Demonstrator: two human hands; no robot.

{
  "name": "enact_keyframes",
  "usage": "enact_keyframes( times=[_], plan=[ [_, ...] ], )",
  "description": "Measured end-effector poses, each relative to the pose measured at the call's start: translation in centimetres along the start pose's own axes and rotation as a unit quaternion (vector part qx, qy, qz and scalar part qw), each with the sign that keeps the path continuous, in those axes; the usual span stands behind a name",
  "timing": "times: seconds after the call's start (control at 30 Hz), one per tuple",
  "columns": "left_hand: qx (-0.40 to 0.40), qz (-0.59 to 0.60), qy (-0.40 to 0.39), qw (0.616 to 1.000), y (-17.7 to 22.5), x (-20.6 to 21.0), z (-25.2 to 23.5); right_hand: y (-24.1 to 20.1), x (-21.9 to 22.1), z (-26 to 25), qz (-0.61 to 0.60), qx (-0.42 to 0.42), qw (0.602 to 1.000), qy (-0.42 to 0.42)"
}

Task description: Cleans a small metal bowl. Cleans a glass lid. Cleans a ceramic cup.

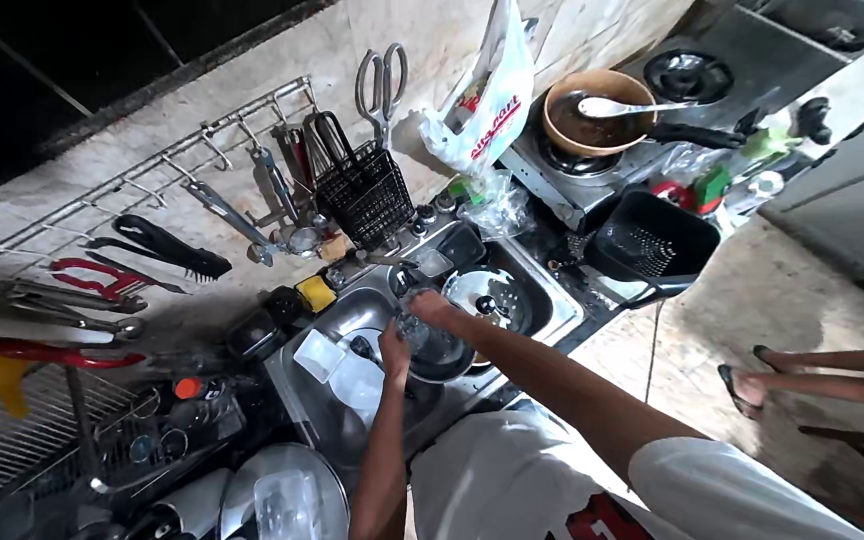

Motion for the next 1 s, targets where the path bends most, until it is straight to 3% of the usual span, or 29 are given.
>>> enact_keyframes(
  times=[0.07,0.13,0.23,0.33,0.47,0.6,0.7,0.83,1.0],
  plan=[
    [0.002,0.011,0.008,1.0,-0.1,0.0,0.2,1.0,0.1,0.7,-0.016,0.038,0.999,-0.016],
    [0.001,0.023,0.014,1.0,-0.1,0.1,0.3,2.9,0.6,3.0,-0.068,0.144,0.987,-0.005],
    [-0.004,0.038,0.034,0.999,-0.4,0.6,0.2,5.3,3.6,8.8,-0.171,0.287,0.942,0.034],
    [-0.008,0.042,0.022,0.999,-0.2,0.7,-0.1,4.1,6.0,13.2,-0.204,0.366,0.907,0.032],
    [0.002,0.008,-0.011,1.0,0.2,0.2,-0.8,3.9,2.6,11.2,-0.182,0.338,0.924,0.006],
    [0.07,-0.034,-0.087,0.993,1.2,0.2,-2.8,3.4,-0.4,4.5,-0.086,0.163,0.983,-0.019],
    [0.085,-0.082,-0.136,0.984,2.1,0.6,-3.9,2.2,-0.9,1.2,-0.004,0.055,0.997,-0.047],
    [0.06,-0.108,-0.068,0.99,0.7,0.7,-2.8,3.9,-0.8,3.6,-0.055,0.171,0.984,-0.002],
    [0.005,-0.021,0.011,1.0,0.1,0.3,-0.1,6.3,4.2,10.8,-0.209,0.335,0.918,0.038]
  ],
)
Point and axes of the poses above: each hand's wrist, its own z-axis away from the middle knuckle, its own x-axis out of the palm, y = z × x, the point moved 3 cm from there along -z, towards the middle knuckle, and after that the axes turned 1 degree about -x, right-handed, at the moved point
